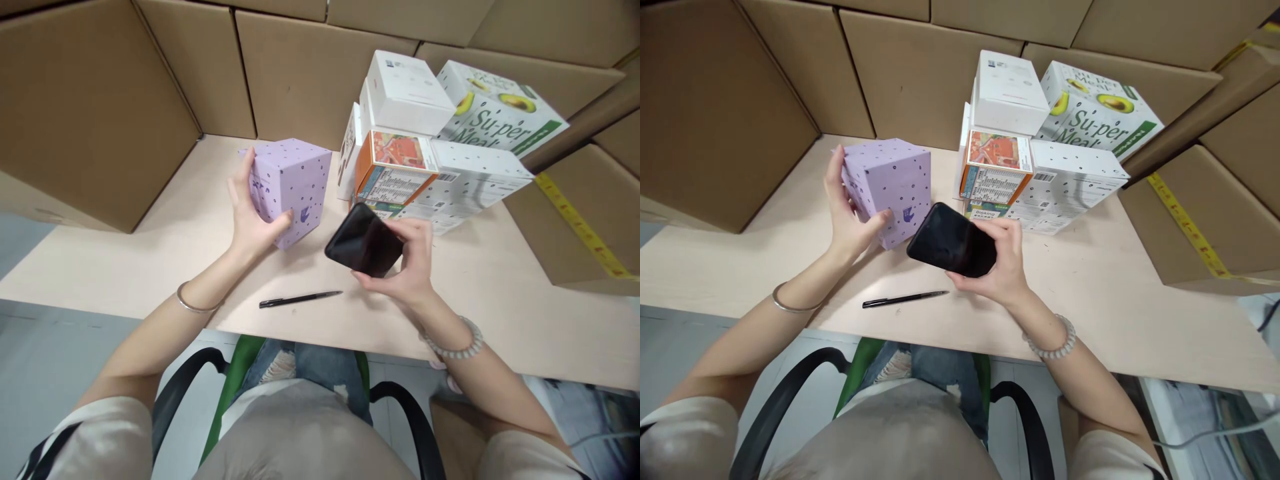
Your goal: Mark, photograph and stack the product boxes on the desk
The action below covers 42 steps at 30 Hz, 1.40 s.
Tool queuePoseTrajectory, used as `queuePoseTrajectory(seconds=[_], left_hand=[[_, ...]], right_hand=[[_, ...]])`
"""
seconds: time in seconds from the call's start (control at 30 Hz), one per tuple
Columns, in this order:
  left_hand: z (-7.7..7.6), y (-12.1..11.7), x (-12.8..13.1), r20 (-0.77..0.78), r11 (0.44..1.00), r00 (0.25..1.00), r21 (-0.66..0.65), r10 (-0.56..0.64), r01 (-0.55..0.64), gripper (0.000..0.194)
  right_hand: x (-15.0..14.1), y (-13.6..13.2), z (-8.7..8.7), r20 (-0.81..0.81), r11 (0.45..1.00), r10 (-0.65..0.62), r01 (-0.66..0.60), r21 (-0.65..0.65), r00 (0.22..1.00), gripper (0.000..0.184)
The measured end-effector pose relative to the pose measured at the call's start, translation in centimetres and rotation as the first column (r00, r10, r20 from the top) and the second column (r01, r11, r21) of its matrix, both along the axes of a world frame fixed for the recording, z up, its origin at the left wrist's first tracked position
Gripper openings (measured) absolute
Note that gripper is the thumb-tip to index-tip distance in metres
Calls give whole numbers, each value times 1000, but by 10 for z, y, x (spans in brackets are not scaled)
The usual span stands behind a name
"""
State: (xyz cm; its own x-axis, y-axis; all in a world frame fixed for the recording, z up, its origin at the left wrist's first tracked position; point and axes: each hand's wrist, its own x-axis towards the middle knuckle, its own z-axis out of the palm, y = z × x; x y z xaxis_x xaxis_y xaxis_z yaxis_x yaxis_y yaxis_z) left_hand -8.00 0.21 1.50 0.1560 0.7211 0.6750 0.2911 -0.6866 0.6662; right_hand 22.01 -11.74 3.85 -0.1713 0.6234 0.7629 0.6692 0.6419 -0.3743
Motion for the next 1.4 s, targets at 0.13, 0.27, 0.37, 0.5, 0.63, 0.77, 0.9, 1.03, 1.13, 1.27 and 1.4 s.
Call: queuePoseTrajectory(seconds=[0.13,0.27,0.37,0.5,0.63,0.77,0.9,1.03,1.13,1.27,1.4], left_hand=[[2,-13,13,5,996,998,60,63,-64,122],[4,-23,19,-29,997,999,66,35,-33,120],[5,-26,20,-50,997,998,66,34,-31,118],[4,-27,21,-56,997,997,71,43,-39,119],[3,-27,21,-62,998,997,52,36,-32,118],[4,-26,20,-48,1000,999,16,2,-1,118],[5,-27,19,-66,1000,998,13,-1,2,117],[7,-28,20,-91,1000,996,16,21,-19,116],[9,-30,21,-112,999,993,28,45,-42,119],[11,-32,22,-131,993,986,68,102,-94,116],[4,-31,24,-136,985,978,100,155,-143,114]], right_hand=[[-2,-1,3,-211,1000,-8,12,17,977,78],[-1,0,3,-308,1000,-17,20,6,951,80],[-1,0,2,-300,998,-53,64,26,953,82],[-2,-2,1,-254,996,-80,87,20,964,81],[-2,0,-3,-264,998,-65,66,-5,962,82],[-1,1,-6,-309,999,-49,43,-25,950,82],[-1,1,-6,-303,998,-60,49,-45,951,82],[0,1,-8,-276,999,-44,40,-21,960,81],[0,1,-9,-237,999,-42,40,-15,971,81],[-3,0,-11,-125,998,4,-12,-69,992,83],[-11,-1,-18,3,959,44,-42,-280,999,78]])
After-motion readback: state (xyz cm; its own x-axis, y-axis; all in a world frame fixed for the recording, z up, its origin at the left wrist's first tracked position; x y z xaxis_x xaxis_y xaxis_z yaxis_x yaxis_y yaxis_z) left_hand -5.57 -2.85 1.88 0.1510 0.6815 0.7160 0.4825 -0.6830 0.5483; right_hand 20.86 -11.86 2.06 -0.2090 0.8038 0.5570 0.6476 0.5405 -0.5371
